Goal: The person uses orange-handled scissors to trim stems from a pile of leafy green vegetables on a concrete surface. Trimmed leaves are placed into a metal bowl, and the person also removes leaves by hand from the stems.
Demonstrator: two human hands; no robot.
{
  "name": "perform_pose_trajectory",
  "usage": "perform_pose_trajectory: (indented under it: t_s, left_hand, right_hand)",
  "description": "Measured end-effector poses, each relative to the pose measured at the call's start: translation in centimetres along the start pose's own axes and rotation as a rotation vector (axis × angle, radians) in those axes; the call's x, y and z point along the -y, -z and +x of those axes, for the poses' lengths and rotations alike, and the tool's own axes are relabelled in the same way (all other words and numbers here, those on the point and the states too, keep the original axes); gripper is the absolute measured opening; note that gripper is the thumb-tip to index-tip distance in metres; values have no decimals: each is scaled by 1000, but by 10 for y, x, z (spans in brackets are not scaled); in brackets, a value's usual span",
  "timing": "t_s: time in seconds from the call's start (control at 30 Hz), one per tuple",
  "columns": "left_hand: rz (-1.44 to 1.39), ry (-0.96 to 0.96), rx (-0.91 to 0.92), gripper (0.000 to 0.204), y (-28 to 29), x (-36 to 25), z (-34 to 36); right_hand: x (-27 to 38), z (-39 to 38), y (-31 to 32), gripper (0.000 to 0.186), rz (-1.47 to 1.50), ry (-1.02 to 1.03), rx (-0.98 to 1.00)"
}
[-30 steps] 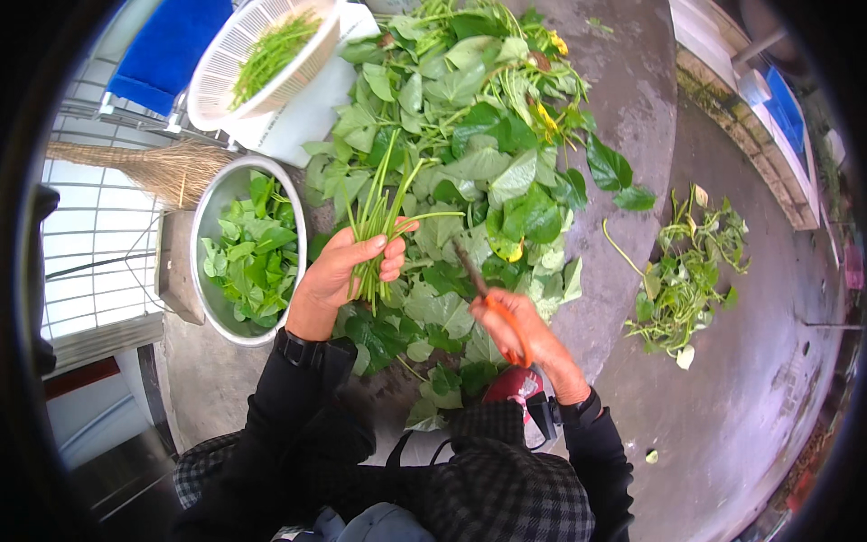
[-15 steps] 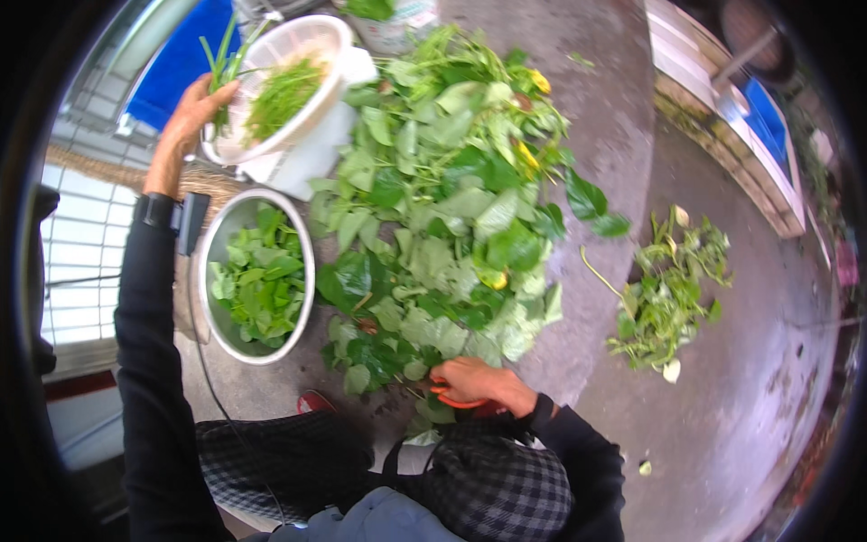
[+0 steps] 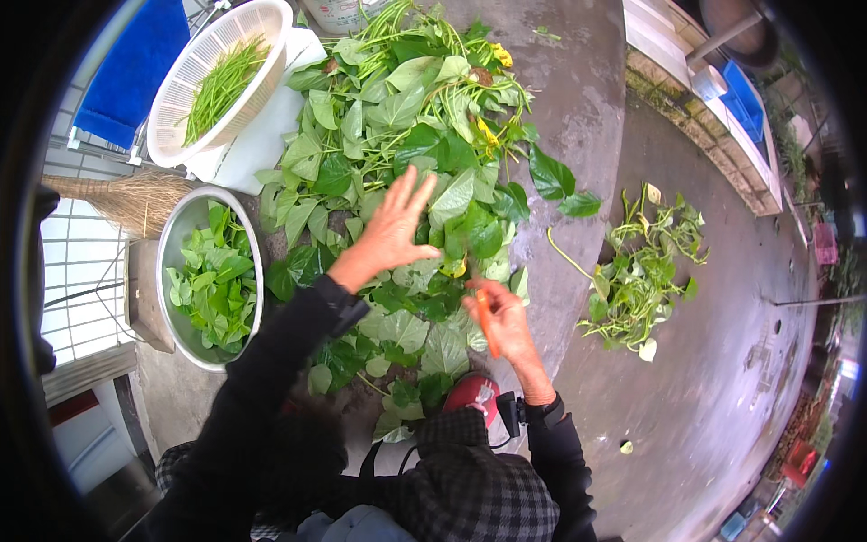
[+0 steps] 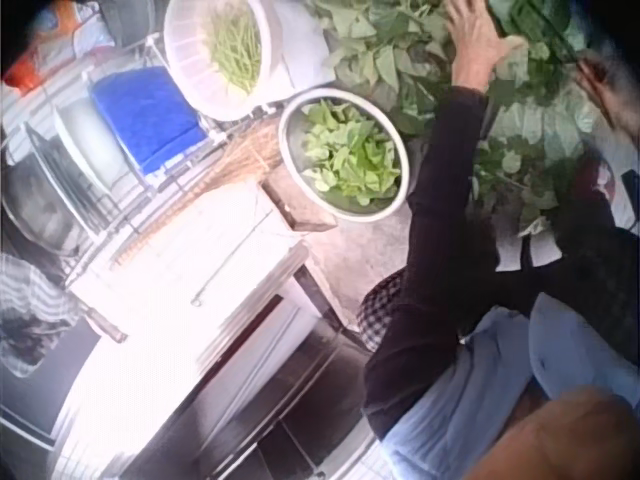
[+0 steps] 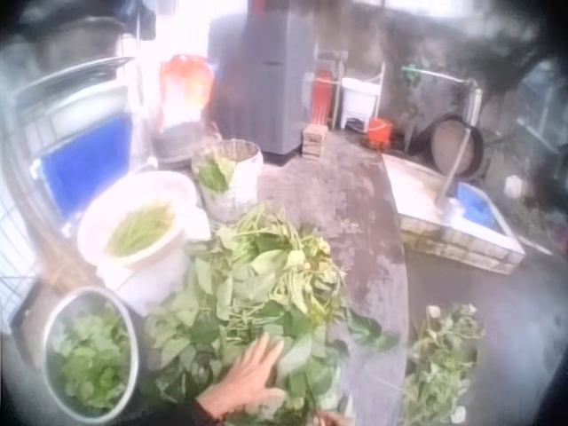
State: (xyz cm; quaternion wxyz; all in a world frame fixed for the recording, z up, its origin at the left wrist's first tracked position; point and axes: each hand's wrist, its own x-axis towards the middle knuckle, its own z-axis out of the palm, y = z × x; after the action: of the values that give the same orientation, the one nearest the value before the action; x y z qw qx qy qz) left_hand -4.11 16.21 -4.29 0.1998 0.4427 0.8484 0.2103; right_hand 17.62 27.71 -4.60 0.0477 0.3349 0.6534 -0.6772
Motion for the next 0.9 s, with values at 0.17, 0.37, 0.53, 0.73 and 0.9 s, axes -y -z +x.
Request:
perform_pose_trajectory:
  t_s: [0.17,0.37,0.53,0.73,0.9]
  left_hand:
    - [189,-85,201,54,-38,-9,-21]
    - [231,-138,563,47,-29,2,-108]
    - [-167,59,859,61,37,16,-87]
    - [77,7,-159,82,29,4,11]
    - [200,292,-230,98,-5,15,77]
  right_hand:
    - [1,50,25,27,-280,206,-239]
    - [-6,75,-21,22,-759,282,-199]
    - [-23,32,-92,20,-929,263,236]
    - [-26,-1,-112,34,-843,279,506]
    - [-20,-14,-97,54,-904,349,565]
